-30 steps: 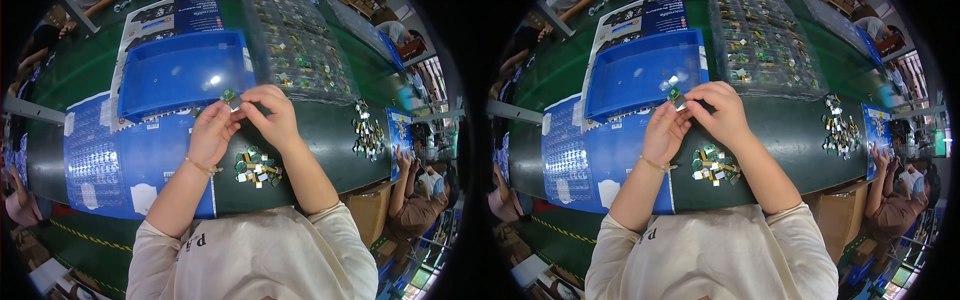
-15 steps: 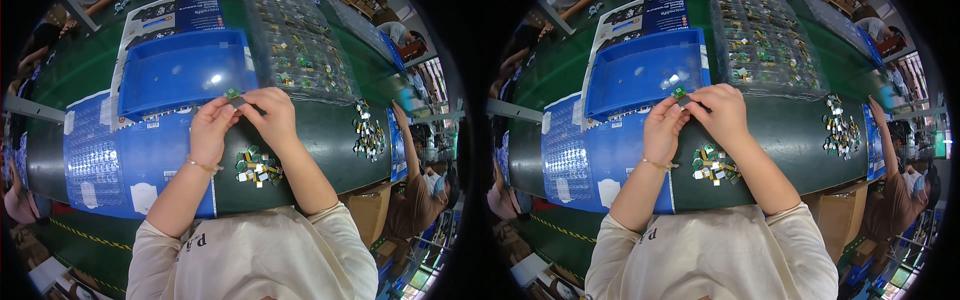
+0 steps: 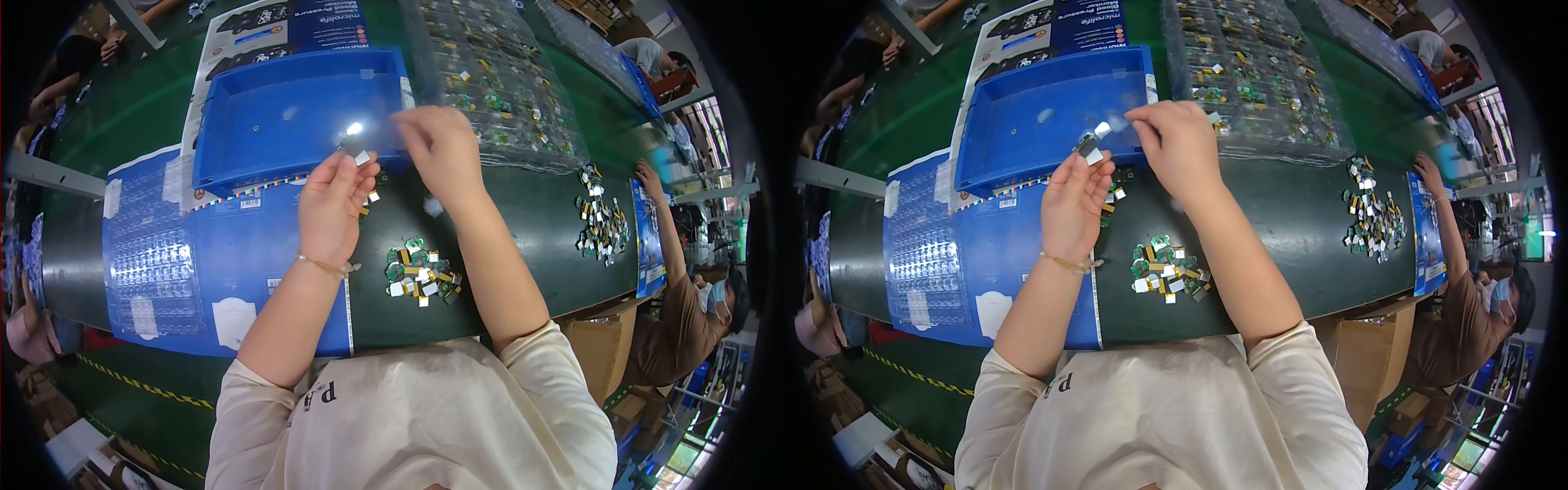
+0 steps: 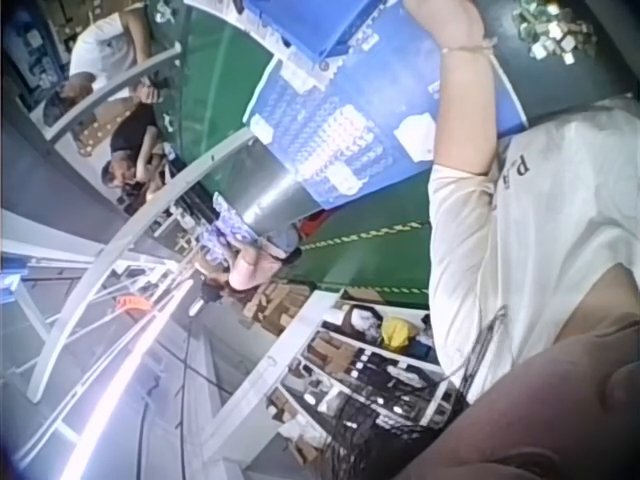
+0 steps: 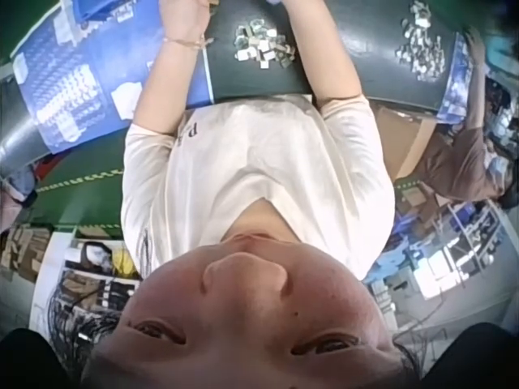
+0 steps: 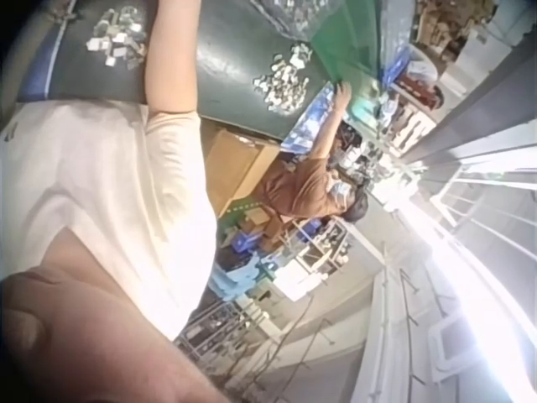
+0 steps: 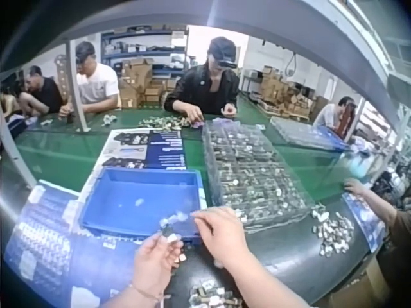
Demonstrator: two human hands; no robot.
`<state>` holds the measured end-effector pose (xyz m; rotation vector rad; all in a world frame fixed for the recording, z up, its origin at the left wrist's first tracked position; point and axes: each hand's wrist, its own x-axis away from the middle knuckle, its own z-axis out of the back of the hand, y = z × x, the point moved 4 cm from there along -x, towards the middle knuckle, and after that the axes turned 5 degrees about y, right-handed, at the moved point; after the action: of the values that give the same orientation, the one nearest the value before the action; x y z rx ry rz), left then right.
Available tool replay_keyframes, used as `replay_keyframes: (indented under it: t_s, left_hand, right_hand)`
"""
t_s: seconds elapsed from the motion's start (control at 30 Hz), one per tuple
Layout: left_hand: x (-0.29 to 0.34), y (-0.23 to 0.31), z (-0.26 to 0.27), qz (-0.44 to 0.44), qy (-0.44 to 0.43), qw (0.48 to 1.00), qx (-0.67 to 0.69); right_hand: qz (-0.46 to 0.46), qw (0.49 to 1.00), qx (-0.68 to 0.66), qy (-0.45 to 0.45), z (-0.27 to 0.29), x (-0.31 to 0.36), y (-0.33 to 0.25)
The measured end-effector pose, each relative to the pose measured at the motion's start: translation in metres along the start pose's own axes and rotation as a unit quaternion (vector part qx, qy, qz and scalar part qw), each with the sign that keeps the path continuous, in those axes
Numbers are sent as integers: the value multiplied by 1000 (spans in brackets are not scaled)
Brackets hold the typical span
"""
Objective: Assembling small white electronic components onto green circuit boards.
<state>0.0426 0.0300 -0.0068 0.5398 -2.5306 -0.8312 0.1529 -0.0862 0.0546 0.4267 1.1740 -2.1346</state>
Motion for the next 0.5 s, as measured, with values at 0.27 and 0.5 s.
replay_keyframes:
  t_s: [0.27, 0.5]
  left_hand:
    - [11, -2, -9, -58, -51, 989, -124]
    - [21, -12, -16, -42, -158, 957, -240]
  right_hand:
    - [-146, 981, -127, -23, 3, 11, -16]
    - [-167, 963, -165, -131, 33, 44, -7]
